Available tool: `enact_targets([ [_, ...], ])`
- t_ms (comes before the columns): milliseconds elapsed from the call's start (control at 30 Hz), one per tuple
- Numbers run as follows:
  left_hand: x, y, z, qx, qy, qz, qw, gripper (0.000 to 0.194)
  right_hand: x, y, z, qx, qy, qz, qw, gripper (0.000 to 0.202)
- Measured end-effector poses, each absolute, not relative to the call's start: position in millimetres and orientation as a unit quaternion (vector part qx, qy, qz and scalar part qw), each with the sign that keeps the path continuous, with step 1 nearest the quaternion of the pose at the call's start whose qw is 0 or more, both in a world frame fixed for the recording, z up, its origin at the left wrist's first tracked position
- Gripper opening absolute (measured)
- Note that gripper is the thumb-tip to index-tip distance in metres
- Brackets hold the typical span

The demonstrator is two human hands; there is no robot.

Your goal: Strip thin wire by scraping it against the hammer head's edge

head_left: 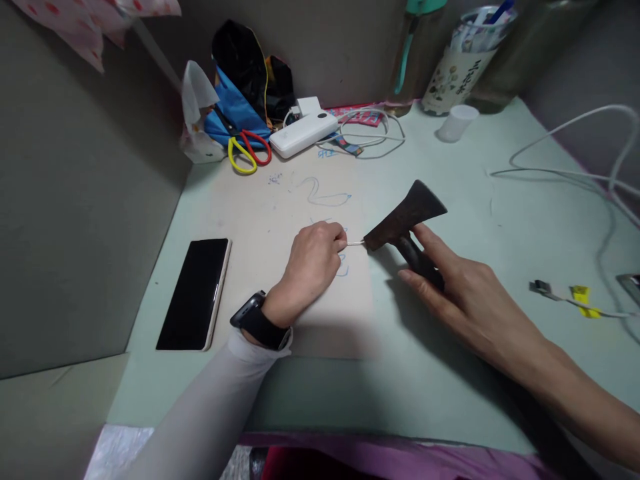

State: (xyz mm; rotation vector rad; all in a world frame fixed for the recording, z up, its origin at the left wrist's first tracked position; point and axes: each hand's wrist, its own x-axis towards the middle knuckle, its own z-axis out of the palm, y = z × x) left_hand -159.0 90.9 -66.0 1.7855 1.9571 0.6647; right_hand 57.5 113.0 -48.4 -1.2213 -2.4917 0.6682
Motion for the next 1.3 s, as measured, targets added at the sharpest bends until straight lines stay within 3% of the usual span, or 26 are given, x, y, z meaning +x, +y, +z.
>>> enact_targets([
  [633, -163.7, 89.1, -76.6, 0.603, 0.676, 0.340, 0.253, 0.010, 78.1, 123.9, -53.1, -0.510, -0.808, 0.260, 0.137, 0.074],
  [1300, -154.5, 93.0, -68.2, 0.604, 0.711, 0.277, 0.229, 0.014, 62.8, 114.2, -53.5, -0.414, -0.868, 0.218, 0.167, 0.060],
])
